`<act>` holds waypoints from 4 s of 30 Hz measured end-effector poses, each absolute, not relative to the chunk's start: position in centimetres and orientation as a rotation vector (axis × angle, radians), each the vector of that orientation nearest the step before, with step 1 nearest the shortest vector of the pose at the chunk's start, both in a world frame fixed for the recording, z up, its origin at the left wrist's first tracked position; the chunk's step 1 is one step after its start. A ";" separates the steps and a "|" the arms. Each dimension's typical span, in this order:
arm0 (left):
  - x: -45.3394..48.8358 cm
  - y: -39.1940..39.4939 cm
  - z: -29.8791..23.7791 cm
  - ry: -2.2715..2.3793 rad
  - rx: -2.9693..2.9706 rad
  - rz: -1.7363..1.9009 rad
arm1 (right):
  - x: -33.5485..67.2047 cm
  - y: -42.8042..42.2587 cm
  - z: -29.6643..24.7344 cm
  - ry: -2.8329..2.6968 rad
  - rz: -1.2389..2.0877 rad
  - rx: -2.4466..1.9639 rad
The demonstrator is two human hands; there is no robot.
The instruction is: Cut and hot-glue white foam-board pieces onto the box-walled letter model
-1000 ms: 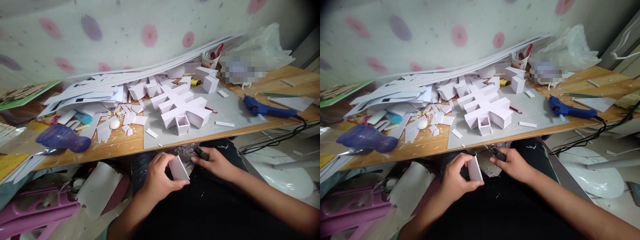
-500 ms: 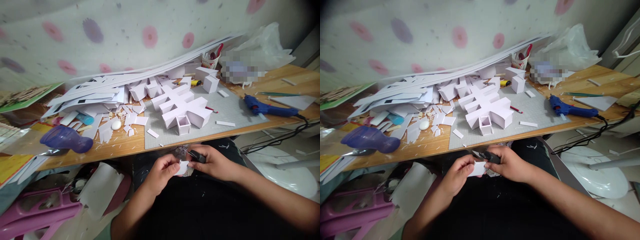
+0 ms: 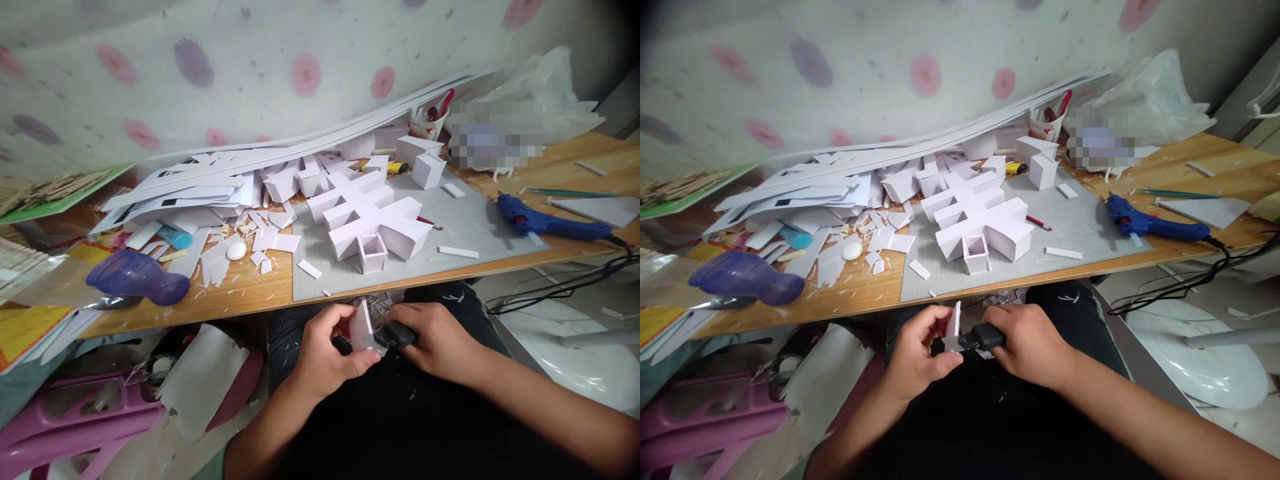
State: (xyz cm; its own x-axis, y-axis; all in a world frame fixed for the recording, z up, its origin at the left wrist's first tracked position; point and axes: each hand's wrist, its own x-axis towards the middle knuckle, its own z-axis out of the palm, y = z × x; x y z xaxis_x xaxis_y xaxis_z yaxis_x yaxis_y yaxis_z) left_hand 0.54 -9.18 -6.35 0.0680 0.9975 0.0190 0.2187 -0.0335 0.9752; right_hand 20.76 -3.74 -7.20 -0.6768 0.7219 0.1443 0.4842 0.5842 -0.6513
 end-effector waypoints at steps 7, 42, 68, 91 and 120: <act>0.5 -9.3 -6.3 1.316 1.475 1.091 | 20.4 -3.5 -6.9 -2.515 0.649 -1.046; 1.1 -10.3 -9.1 1.394 1.337 0.971 | 19.8 -2.9 -11.5 -2.646 0.727 -1.363; 1.0 -9.4 -8.3 1.784 2.148 0.974 | 19.2 -3.1 -9.0 -1.731 2.032 -0.857; 0.9 -9.7 -7.4 1.272 1.285 1.245 | 19.4 -2.9 -7.9 -1.187 1.968 -0.821; 1.6 -8.9 -6.6 1.219 1.632 1.445 | 19.7 -3.4 -7.4 -1.629 1.850 -0.816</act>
